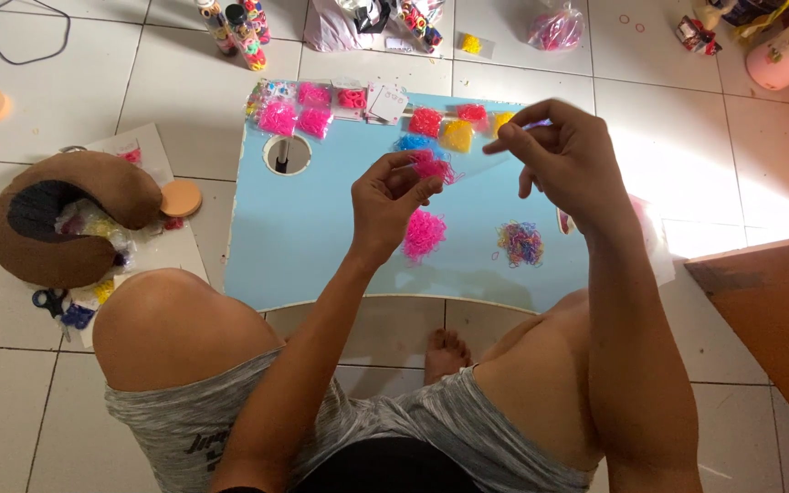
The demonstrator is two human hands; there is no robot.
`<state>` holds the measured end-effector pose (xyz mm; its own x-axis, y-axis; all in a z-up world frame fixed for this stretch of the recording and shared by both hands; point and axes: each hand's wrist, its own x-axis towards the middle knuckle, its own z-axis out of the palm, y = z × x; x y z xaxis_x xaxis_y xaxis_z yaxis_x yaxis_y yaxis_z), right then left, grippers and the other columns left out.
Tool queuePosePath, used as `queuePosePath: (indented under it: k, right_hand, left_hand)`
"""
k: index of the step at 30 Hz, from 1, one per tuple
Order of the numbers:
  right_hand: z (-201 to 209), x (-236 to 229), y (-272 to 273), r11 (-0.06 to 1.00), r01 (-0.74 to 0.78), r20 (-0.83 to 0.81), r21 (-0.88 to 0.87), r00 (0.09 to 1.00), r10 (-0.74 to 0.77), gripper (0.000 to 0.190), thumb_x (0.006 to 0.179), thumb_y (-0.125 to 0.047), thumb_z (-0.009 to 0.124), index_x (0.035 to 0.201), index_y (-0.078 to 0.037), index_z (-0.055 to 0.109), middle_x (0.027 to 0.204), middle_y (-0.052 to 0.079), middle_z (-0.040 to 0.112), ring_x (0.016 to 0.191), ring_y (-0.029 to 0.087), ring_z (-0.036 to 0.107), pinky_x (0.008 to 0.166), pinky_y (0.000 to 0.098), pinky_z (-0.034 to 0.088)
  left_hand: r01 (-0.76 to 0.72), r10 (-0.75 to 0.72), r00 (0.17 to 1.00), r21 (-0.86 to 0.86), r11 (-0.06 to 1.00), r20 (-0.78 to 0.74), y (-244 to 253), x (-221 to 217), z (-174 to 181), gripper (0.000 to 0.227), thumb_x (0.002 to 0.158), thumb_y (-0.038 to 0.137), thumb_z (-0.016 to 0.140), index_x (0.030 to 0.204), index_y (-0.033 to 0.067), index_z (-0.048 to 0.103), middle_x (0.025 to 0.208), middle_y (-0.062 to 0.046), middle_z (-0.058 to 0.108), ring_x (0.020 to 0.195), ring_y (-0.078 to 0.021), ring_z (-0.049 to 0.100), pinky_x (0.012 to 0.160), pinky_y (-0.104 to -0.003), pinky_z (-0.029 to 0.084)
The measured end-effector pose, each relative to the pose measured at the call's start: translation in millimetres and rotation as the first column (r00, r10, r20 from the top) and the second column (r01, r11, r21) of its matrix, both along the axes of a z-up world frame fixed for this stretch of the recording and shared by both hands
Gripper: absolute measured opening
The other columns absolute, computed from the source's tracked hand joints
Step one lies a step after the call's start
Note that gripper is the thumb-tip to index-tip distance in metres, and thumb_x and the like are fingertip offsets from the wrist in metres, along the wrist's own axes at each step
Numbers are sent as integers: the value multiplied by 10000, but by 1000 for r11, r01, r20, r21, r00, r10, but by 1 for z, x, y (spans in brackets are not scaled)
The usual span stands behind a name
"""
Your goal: Sorting small colorful rubber bands by color into organized piles on a small blue table.
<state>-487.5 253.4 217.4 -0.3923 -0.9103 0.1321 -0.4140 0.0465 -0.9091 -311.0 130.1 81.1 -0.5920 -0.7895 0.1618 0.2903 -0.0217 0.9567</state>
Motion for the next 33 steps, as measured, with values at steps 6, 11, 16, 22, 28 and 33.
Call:
queuePosePath:
  k: [6,11,16,22,28,33]
  right_hand:
    - [0,1,-5,966,-158,68,206,987,147,479,1111,-350,474,1187,68,695,1100,279,740,431,175,611,465,294,473]
    - [-6,6,-15,921,-249,164,300,965,207,520,1072,-410,465,1244,16,708,1198,254,730,452,186,644,474,293,501]
    - [-1,3,-18,931,-256,126,259,965,230,528,1074,-408,466,1263,32,688,1188,271,728,406,192,619,428,286,470]
    - [2,8,-22,922,-205,109,327,978,179,549,1080,-426,452,1195,38,721,1133,227,760,380,167,574,421,282,444]
    - [0,8,-26,899,-259,125,354,965,229,497,1064,-392,489,1203,13,740,1148,229,760,398,200,610,409,297,451]
    - [3,0,-22,945,-225,93,237,974,209,537,1098,-417,431,1228,27,705,1174,239,740,379,164,570,408,271,436]
  left_hand:
    - [58,-57,998,26,998,-37,4,-4,-2,386,930,214,831,1269,122,672,1162,-171,753,997,-282,770,873,-373,628]
    - [98,-93,994,76,992,-56,6,-2,-5,367,952,207,802,1274,100,663,1194,-200,734,1002,-311,766,891,-393,627]
    - [95,-85,993,137,986,-83,-2,1,-15,380,950,213,806,1275,83,658,1185,-214,735,988,-308,768,878,-386,633]
    - [103,-94,993,139,985,-66,-3,5,-12,393,972,211,780,1307,63,638,1217,-237,717,1017,-338,761,898,-400,625]
    - [137,-126,988,150,979,-85,-2,5,-14,395,971,214,781,1313,74,639,1236,-235,710,1044,-352,754,904,-413,625]
    - [139,-120,987,191,972,-110,-5,7,-14,395,975,193,773,1317,59,627,1223,-246,711,1017,-339,763,890,-404,631]
